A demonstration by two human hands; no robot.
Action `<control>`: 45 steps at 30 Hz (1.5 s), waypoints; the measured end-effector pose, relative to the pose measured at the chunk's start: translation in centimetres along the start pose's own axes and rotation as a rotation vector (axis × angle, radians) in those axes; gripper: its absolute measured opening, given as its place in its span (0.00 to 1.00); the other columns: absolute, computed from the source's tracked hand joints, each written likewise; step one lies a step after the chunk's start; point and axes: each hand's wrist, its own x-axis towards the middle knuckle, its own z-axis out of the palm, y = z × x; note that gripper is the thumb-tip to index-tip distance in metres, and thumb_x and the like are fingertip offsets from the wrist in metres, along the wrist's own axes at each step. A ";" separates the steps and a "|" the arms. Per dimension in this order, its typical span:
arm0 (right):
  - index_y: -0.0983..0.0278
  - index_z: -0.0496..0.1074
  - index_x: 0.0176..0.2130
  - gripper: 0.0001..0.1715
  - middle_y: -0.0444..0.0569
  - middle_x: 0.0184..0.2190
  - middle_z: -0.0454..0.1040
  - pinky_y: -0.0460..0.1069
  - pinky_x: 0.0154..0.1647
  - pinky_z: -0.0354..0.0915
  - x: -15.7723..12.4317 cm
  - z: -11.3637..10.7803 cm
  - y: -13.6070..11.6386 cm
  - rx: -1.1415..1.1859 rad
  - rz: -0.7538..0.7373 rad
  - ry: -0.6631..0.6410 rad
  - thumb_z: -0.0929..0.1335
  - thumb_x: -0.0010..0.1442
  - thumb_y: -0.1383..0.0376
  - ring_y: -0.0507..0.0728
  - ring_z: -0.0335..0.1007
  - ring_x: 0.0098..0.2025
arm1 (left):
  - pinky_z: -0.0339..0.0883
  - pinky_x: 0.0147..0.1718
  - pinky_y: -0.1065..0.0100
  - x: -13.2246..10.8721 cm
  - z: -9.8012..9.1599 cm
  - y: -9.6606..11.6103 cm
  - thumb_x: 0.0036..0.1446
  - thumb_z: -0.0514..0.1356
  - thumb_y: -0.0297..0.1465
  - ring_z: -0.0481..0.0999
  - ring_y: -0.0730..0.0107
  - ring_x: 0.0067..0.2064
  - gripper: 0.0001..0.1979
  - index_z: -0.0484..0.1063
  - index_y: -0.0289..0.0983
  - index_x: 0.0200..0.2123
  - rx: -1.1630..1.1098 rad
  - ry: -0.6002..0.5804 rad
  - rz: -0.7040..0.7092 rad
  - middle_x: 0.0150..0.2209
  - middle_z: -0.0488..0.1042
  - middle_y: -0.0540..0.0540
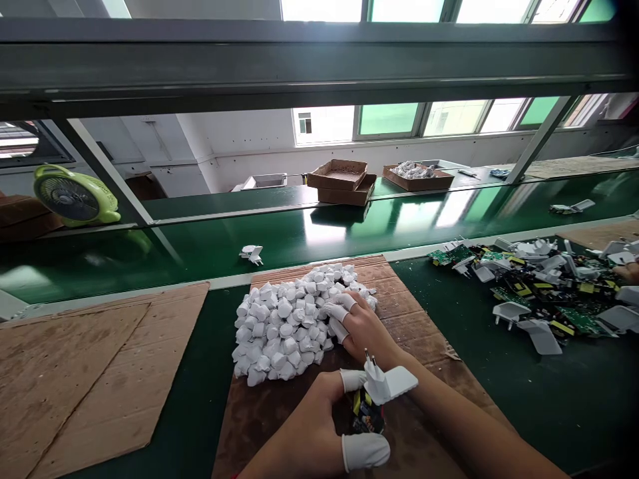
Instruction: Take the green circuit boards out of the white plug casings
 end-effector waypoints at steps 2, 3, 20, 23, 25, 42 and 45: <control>0.71 0.72 0.35 0.19 0.62 0.45 0.68 0.62 0.55 0.59 0.0 0.1 0.1 -0.002 -0.023 0.009 0.61 0.43 0.80 0.67 0.53 0.56 | 0.66 0.42 0.71 0.0 0.1 0.3 0.43 0.69 0.34 0.71 0.60 0.45 0.27 0.70 0.39 0.49 -0.002 -0.010 0.022 0.42 0.74 0.49; 0.70 0.72 0.34 0.18 0.62 0.45 0.68 0.62 0.56 0.58 -0.1 0.2 0.2 -0.001 -0.038 0.008 0.61 0.44 0.80 0.66 0.52 0.57 | 0.66 0.41 0.72 0.0 0.1 0.3 0.43 0.69 0.33 0.71 0.61 0.46 0.27 0.70 0.40 0.49 -0.010 -0.011 0.028 0.43 0.74 0.50; 0.69 0.71 0.37 0.13 0.57 0.38 0.69 0.60 0.49 0.62 0.1 0.2 0.1 -0.022 0.054 -0.016 0.63 0.51 0.77 0.65 0.58 0.46 | 0.68 0.39 0.76 0.1 0.2 0.4 0.43 0.65 0.21 0.74 0.66 0.43 0.28 0.71 0.41 0.50 -0.057 -0.047 0.132 0.39 0.77 0.53; 0.68 0.70 0.37 0.13 0.57 0.38 0.70 0.59 0.48 0.62 0.0 0.0 0.1 0.020 0.036 0.000 0.62 0.52 0.78 0.64 0.59 0.47 | 0.68 0.42 0.73 0.1 0.1 0.0 0.43 0.68 0.26 0.74 0.62 0.45 0.26 0.72 0.39 0.49 -0.063 -0.052 0.125 0.42 0.76 0.50; 0.68 0.69 0.36 0.12 0.57 0.38 0.71 0.58 0.48 0.62 -0.1 -0.1 0.1 0.048 0.021 0.013 0.61 0.53 0.78 0.64 0.60 0.47 | 0.69 0.42 0.71 0.1 0.1 -0.2 0.41 0.70 0.30 0.73 0.59 0.45 0.27 0.72 0.37 0.48 -0.034 -0.020 0.100 0.44 0.75 0.48; 0.64 0.73 0.43 0.13 0.48 0.27 0.70 0.48 0.34 0.62 -0.2 -1.3 -0.9 0.453 0.084 0.212 0.63 0.60 0.65 0.54 0.64 0.31 | 0.68 0.42 0.68 0.1 0.4 0.5 0.42 0.68 0.27 0.74 0.59 0.44 0.26 0.71 0.36 0.48 -0.090 0.010 0.115 0.41 0.76 0.46; 0.63 0.75 0.38 0.11 0.45 0.25 0.70 0.46 0.31 0.61 0.0 -1.5 -1.2 0.626 0.183 0.128 0.66 0.56 0.65 0.51 0.63 0.27 | 0.68 0.45 0.69 0.1 0.5 0.7 0.41 0.68 0.26 0.73 0.61 0.46 0.27 0.71 0.39 0.48 -0.093 0.013 0.106 0.44 0.75 0.48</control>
